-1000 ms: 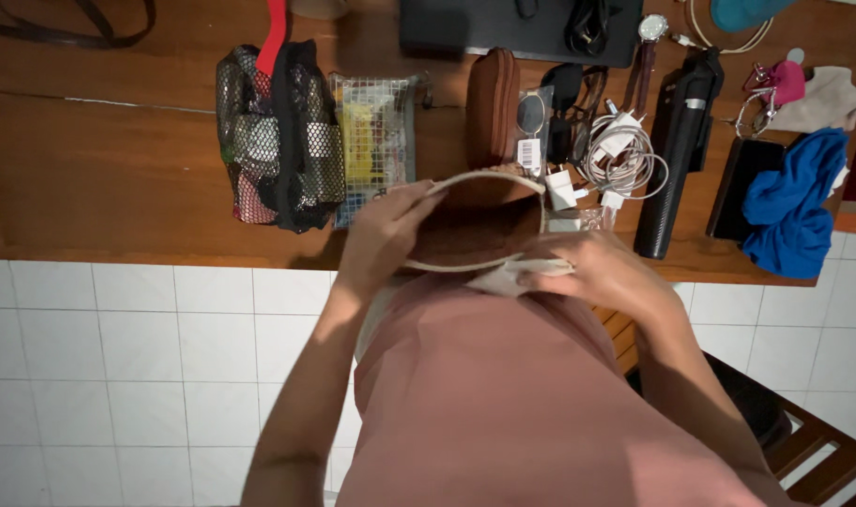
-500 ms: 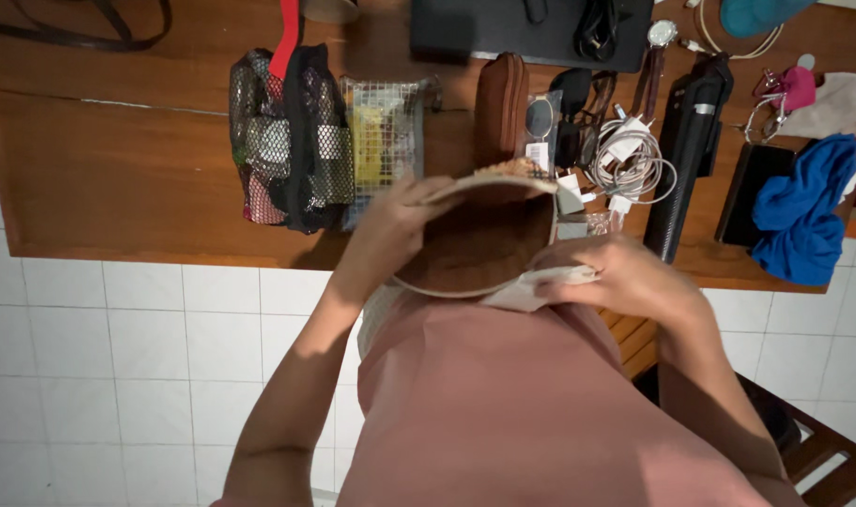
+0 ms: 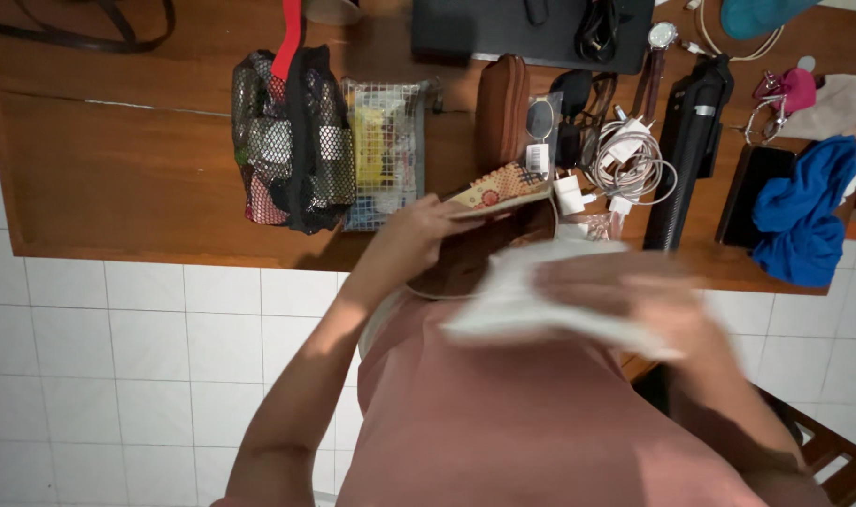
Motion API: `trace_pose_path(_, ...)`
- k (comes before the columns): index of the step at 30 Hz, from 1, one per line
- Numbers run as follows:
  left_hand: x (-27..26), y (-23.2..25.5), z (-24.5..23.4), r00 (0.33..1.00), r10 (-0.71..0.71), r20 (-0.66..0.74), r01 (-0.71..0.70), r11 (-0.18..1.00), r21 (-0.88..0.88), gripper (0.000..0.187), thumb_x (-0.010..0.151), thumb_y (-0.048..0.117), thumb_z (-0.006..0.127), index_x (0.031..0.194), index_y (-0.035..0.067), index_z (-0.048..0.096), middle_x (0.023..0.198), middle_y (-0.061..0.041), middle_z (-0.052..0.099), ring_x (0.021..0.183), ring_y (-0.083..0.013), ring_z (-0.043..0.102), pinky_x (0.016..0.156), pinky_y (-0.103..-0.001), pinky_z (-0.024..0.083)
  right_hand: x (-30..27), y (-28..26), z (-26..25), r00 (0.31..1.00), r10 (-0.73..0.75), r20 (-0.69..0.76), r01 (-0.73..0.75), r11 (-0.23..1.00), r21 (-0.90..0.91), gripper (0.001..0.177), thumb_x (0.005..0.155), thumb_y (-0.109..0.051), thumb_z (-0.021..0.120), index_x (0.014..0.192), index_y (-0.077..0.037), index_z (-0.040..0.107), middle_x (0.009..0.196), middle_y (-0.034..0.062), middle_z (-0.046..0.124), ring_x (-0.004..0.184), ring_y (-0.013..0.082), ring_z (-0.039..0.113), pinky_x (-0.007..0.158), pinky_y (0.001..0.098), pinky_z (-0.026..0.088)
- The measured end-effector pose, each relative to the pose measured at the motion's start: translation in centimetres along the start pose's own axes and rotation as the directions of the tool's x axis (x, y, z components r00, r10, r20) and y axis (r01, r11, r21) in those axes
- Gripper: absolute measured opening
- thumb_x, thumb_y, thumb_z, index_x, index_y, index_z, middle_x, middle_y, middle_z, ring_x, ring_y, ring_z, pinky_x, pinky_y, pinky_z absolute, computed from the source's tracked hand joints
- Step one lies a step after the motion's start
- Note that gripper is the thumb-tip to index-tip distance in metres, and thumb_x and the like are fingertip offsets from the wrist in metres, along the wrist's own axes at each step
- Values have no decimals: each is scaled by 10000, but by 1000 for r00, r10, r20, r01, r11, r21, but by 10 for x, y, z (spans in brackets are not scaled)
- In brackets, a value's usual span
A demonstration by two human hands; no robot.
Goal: The person places a small card into a wallet, closes the wallet, and then packs several items into a tote bag on a wooden table. Items include a pink pouch, a green pouch, a mesh bag, and a white box. The person then places a white pouch into a patterned pouch and moves a mesh bag on the table.
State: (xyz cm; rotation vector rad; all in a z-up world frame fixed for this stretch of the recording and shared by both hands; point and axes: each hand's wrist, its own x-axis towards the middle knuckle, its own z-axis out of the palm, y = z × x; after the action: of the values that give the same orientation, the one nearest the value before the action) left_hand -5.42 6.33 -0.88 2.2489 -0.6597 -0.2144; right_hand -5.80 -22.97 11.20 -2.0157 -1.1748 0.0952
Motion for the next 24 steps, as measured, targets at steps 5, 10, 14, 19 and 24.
trace_pose_path(5, 11, -25, -8, 997, 80, -20, -82, 985, -153, 593, 738, -124, 593, 1223, 163, 780, 1254, -137, 701, 1081, -361, 662, 966, -402, 529, 22, 11, 73, 977, -43, 208, 117, 927, -357, 423, 817, -113, 657, 1223, 2, 662, 1264, 180, 703, 1164, 318, 694, 964, 388, 579)
trace_pose_path(10, 22, -35, -4, 984, -85, 158, 134, 932, -336, 549, 765, -126, 570, 1185, 167, 768, 1217, -123, 741, 985, -337, 720, 848, -374, 563, 29, 45, 126, 968, -69, 243, 167, 898, -407, 348, 793, -118, 630, 1103, 39, 657, 1084, 185, 714, 957, 313, 716, 825, 379, 581)
trace_pose_path(14, 29, -47, 11, 984, -101, 146, 154, 894, -421, 551, 765, -138, 564, 1169, 164, 786, 1149, -113, 766, 930, -277, 739, 823, -367, 567, 32, 69, 171, 947, -53, 317, 162, 931, -328, 320, 829, -141, 629, 1091, 37, 670, 907, 149, 698, 831, 303, 694, 758, 409, 565)
trace_pose_path(19, 30, -69, 29, 984, -123, 127, 168, 873, -458, 547, 768, -131, 562, 1175, 164, 780, 1111, -127, 775, 928, -254, 738, 818, -334, 571, 47, 86, 212, 817, 169, 552, -21, 964, -264, 221, 927, -196, 624, 1071, -37, 674, 955, 144, 705, 890, 315, 701, 803, 448, 555)
trace_pose_path(24, 27, -82, 29, 991, -96, 91, 128, 854, -505, 556, 745, -139, 552, 1172, 141, 773, 1148, -142, 750, 1006, -273, 706, 870, -334, 541, 50, 88, 194, 868, 3, 496, -95, 982, 161, 696, 837, -368, 728, 1386, 26, 567, 1348, 270, 613, 1251, 443, 553, 1039, 537, 417)
